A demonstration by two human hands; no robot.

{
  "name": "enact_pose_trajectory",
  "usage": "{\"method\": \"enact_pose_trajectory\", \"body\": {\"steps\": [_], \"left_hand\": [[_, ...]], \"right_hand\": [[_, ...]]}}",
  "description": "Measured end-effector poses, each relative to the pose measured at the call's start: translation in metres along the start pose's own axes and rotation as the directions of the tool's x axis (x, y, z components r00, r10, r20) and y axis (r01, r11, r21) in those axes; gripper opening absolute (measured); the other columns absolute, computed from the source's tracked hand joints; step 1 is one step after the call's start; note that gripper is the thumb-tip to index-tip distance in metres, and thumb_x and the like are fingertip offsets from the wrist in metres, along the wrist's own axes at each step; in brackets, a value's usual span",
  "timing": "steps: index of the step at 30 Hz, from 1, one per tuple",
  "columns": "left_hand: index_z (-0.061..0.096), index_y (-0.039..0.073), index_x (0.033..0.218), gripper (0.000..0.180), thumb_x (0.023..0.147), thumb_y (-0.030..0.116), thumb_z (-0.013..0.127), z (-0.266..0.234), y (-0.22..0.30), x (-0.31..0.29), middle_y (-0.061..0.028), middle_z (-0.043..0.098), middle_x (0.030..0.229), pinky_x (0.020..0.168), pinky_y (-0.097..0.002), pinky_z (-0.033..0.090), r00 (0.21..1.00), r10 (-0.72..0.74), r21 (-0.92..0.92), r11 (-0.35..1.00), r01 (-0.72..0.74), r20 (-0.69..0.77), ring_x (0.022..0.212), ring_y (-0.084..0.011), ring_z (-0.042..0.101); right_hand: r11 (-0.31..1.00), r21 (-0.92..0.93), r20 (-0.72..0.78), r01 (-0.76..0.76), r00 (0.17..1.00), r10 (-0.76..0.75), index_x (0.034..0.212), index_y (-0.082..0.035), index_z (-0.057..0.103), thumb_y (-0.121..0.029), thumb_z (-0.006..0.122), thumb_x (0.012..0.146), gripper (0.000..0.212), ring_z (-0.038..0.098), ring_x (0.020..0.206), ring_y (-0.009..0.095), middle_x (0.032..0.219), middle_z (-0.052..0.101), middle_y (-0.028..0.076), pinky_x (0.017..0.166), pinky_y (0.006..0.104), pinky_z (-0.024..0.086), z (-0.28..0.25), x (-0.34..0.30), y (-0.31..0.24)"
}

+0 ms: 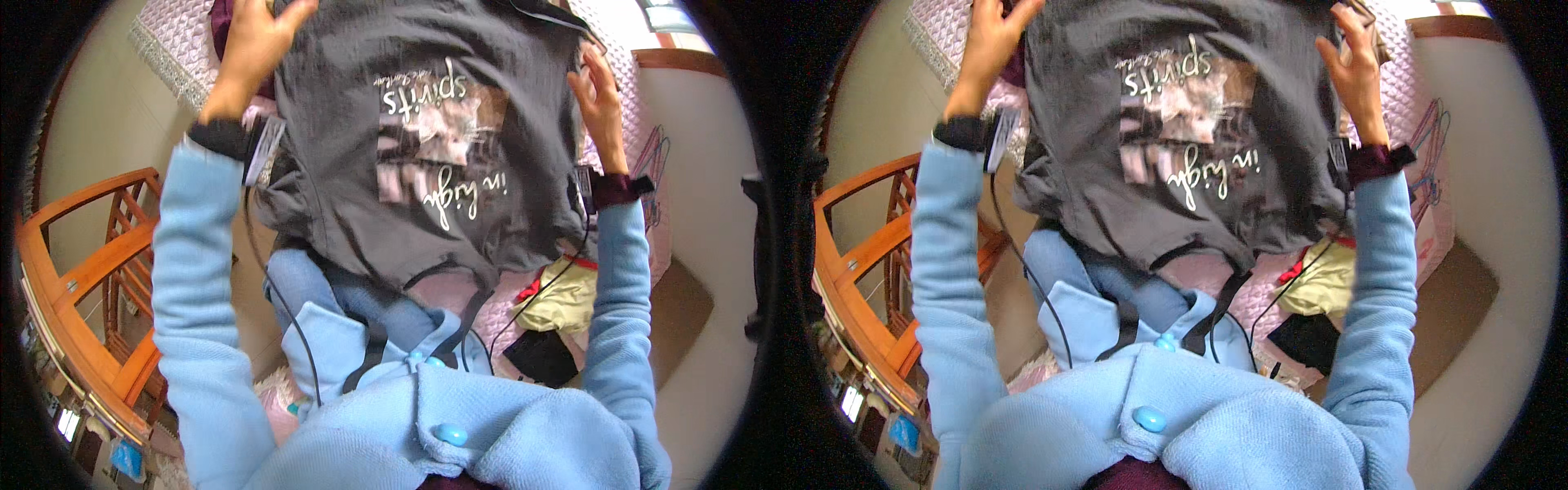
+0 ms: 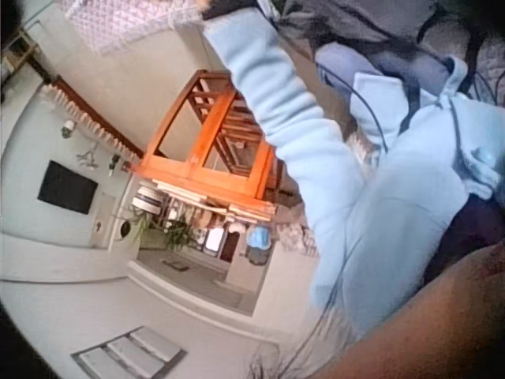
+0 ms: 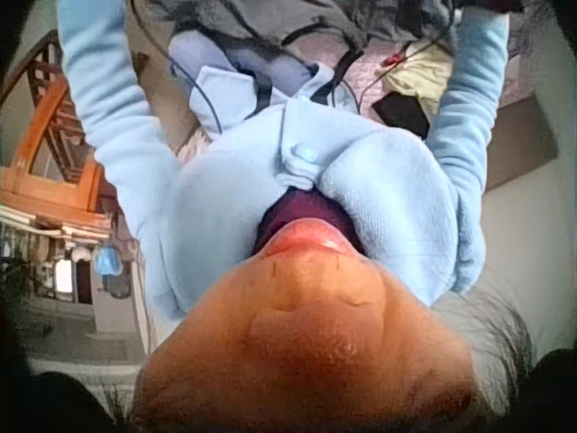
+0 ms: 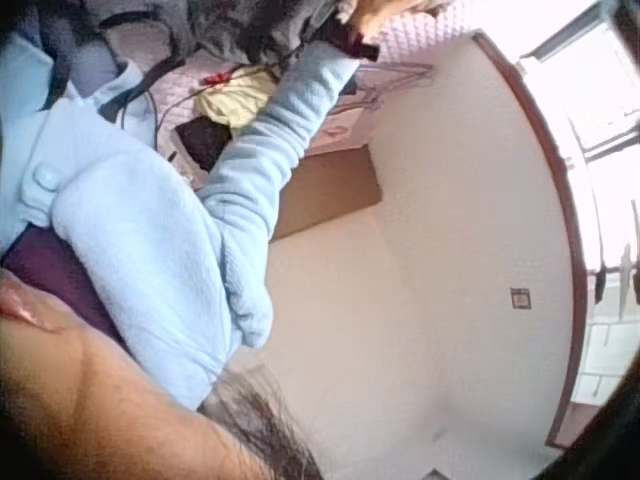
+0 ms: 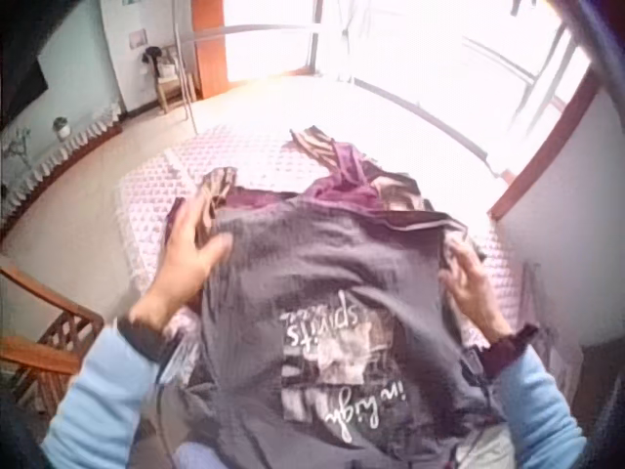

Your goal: The person sits on a bed and folds several garments by hand, including black pants, red and yellow underwear, a gray long-sleeve shirt, and a maroon top. Each item is smoothed, folded, and placed on the bed.

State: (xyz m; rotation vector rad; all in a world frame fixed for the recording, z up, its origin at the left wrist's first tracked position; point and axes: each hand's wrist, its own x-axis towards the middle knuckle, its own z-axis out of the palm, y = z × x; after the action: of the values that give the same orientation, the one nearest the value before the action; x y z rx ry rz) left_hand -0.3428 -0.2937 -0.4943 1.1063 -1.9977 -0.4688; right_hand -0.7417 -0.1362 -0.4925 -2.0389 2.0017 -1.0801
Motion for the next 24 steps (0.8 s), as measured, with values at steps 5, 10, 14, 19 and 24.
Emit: {"method": "enact_pose_trajectory", "body": {"steps": [5, 10, 14, 19, 24], "left_hand": [[0.056, 0.003, 0.081, 0.017, 0.076, 0.01, 0.07, -0.033, 0.069, -0.173, -0.008, 0.058, 0.082, 0.07, -0.0309, 0.047, 0.789, -0.216, -0.072, 0.947, 0.312, 0.575, 0.077, -0.0189, 0.058], [0.05, 0.003, 0.087, 0.05, 0.063, 0.038, 0.076, -0.011, 0.152, -0.278, -0.0122, 0.049, 0.083, 0.072, -0.0394, 0.041, 0.801, 0.019, -0.012, 1.0, -0.014, 0.599, 0.082, -0.0304, 0.05], [0.05, 0.004, 0.096, 0.049, 0.068, 0.036, 0.074, 0.019, 0.169, -0.302, -0.0125, 0.049, 0.089, 0.074, -0.0397, 0.039, 0.894, 0.005, 0.118, 0.991, -0.065, 0.448, 0.084, -0.0302, 0.048], [0.05, 0.005, 0.109, 0.041, 0.069, 0.007, 0.061, 0.027, 0.164, -0.315, -0.0113, 0.05, 0.1, 0.08, -0.0388, 0.041, 0.942, 0.107, 0.256, 0.947, -0.194, 0.318, 0.093, -0.0279, 0.05], [0.057, 0.008, 0.092, 0.022, 0.07, 0.006, 0.058, 0.002, 0.156, -0.29, -0.006, 0.05, 0.086, 0.076, -0.0361, 0.042, 0.91, 0.282, 0.186, 0.919, -0.348, 0.305, 0.086, -0.0236, 0.052]], "right_hand": [[0.993, 0.069, 0.36, -0.101, 0.93, 0.069, 0.085, -0.001, 0.059, 0.001, 0.067, 0.076, 0.013, 0.059, 0.081, 0.028, 0.085, 0.059, 0.013, 0.071, 0.0349, 0.047, -0.023, -0.153, -0.085], [0.986, -0.087, 0.335, -0.142, 0.928, 0.164, 0.085, -0.005, 0.054, -0.022, 0.075, 0.069, 0.031, 0.052, 0.082, 0.03, 0.087, 0.054, 0.012, 0.073, 0.0386, 0.042, -0.029, -0.279, -0.132], [0.966, -0.236, 0.299, -0.108, 0.938, 0.178, 0.114, -0.006, 0.052, -0.038, 0.074, 0.069, 0.06, 0.046, 0.109, 0.031, 0.117, 0.05, 0.012, 0.094, 0.0466, 0.032, -0.012, -0.311, -0.149], [0.939, -0.329, 0.131, 0.106, 0.989, -0.065, 0.103, -0.012, 0.061, -0.013, 0.065, 0.068, 0.036, 0.055, 0.095, 0.02, 0.095, 0.059, 0.002, 0.098, 0.0446, 0.032, 0.003, -0.304, -0.145], [0.94, -0.292, 0.088, 0.177, 0.983, -0.158, 0.086, -0.012, 0.061, -0.007, 0.064, 0.065, 0.022, 0.057, 0.092, 0.018, 0.089, 0.059, 0.0, 0.1, 0.0453, 0.03, -0.027, -0.287, -0.137]]}}
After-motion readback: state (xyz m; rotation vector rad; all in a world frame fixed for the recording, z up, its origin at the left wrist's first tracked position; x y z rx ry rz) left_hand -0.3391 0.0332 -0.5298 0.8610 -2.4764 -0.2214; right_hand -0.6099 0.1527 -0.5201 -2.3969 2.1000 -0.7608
